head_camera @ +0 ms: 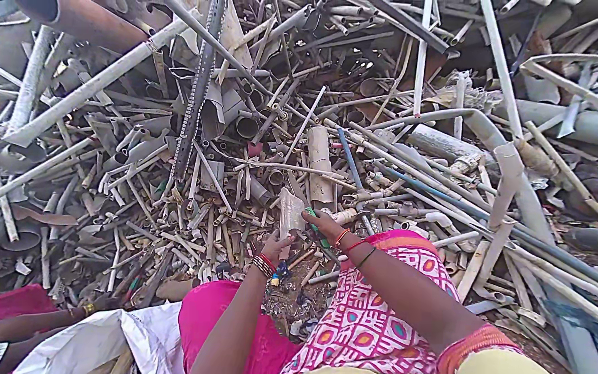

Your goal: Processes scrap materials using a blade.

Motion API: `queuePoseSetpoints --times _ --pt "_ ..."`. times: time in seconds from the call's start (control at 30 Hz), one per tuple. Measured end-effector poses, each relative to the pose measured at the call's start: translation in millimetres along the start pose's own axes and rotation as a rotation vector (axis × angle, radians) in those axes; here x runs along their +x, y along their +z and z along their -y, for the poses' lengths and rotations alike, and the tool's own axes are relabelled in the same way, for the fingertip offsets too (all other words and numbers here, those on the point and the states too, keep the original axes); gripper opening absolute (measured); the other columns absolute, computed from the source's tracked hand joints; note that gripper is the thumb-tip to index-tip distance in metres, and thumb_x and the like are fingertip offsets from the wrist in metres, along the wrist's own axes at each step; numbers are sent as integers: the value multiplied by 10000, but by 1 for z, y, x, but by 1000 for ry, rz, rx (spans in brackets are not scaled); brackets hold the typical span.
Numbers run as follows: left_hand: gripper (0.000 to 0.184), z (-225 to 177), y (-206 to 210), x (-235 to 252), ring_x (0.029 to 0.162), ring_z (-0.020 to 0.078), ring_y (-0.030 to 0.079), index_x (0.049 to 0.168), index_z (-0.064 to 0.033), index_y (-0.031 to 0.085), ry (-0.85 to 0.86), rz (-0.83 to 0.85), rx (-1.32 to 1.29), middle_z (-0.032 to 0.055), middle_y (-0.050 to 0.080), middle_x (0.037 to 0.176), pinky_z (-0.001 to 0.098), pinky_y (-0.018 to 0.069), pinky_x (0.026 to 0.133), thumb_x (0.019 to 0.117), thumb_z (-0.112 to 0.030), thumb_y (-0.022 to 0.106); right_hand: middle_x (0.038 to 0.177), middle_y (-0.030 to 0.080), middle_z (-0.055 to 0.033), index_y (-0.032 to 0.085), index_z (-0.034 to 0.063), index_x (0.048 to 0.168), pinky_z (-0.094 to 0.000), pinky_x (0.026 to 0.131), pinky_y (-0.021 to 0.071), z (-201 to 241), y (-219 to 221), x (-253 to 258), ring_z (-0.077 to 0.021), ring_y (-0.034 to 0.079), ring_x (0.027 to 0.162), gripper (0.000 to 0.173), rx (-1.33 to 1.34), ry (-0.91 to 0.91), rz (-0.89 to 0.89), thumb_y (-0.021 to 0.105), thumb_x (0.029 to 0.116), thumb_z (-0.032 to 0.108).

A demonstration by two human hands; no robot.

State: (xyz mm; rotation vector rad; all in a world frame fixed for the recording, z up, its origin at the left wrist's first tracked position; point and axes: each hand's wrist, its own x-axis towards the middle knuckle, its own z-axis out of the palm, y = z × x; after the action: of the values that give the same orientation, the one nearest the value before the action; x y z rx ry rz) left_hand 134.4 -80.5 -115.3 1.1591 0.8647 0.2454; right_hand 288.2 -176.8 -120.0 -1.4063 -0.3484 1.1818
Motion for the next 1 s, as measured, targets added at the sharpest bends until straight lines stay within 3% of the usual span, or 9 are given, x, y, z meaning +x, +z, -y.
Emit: queuePoseSetpoints --times 0.07,0.3,0.4,0.47,0.53,0.6,0.77,0.87,1.0 --pt "528 -1 2 -3 862 139 644 1471 18 310 57 19 46 139 585 1136 306 566 754 993 62 530 870 569 -64 498 -2 1352 -212 524 478 3 1 -2 -81 528 568 409 -19 -76 -15 644 1030 203" --pt "547 -11 -1 -16 893 142 674 1478 22 288 94 86 55 134 597 1157 304 588 775 987 66 524 870 594 -47 475 2 1317 -195 543 492 7 9 -15 -60 549 588 404 76 -186 76 665 961 -9" --pt "663 -20 -4 -19 1188 212 575 1521 35 261 123 31 240 216 481 1433 361 510 969 956 -2 607 923 600 -75 458 -4 1343 -206 566 508 14 13 -22 -71 566 623 533 -28 -276 76 720 884 -75" --pt "734 -30 -5 -27 1331 281 473 1573 38 169 173 -34 248 269 335 1563 402 443 1061 975 -36 588 991 607 -138 452 -45 1366 -275 677 540 13 10 -22 -129 606 732 612 -280 -388 46 770 843 -41" --pt "766 -39 -11 -33 1280 265 512 1579 15 140 206 -67 211 258 339 1554 381 480 1018 962 -14 594 1111 649 -232 475 -79 1376 -409 884 546 13 9 -25 -256 662 951 627 -509 -484 26 790 843 20" --pt "875 -39 -15 -36 1210 217 576 1579 0 108 237 -53 197 237 401 1516 342 515 970 897 23 655 1133 665 -264 496 -84 1368 -482 959 523 13 13 -30 -331 672 1034 605 -645 -534 34 792 861 62" --pt "890 -18 -1 -39 1035 96 658 1440 124 278 429 -189 145 191 608 1208 229 552 912 729 60 810 1127 677 -251 491 -67 1404 -478 954 515 13 30 -44 -329 673 1023 564 -781 -555 175 725 927 122" --pt "833 -11 0 -38 1019 102 661 1396 137 361 488 -282 154 192 631 1168 236 549 912 721 -9 828 1127 675 -228 477 -72 1410 -405 932 531 11 32 -43 -261 673 991 613 -675 -553 202 756 898 116" --pt "801 -9 -17 -34 974 74 667 1351 134 406 531 -305 85 152 646 1114 226 555 895 682 -19 820 1063 687 -155 469 -59 1387 -330 787 572 12 24 -39 -156 676 851 670 -521 -606 107 779 869 232"
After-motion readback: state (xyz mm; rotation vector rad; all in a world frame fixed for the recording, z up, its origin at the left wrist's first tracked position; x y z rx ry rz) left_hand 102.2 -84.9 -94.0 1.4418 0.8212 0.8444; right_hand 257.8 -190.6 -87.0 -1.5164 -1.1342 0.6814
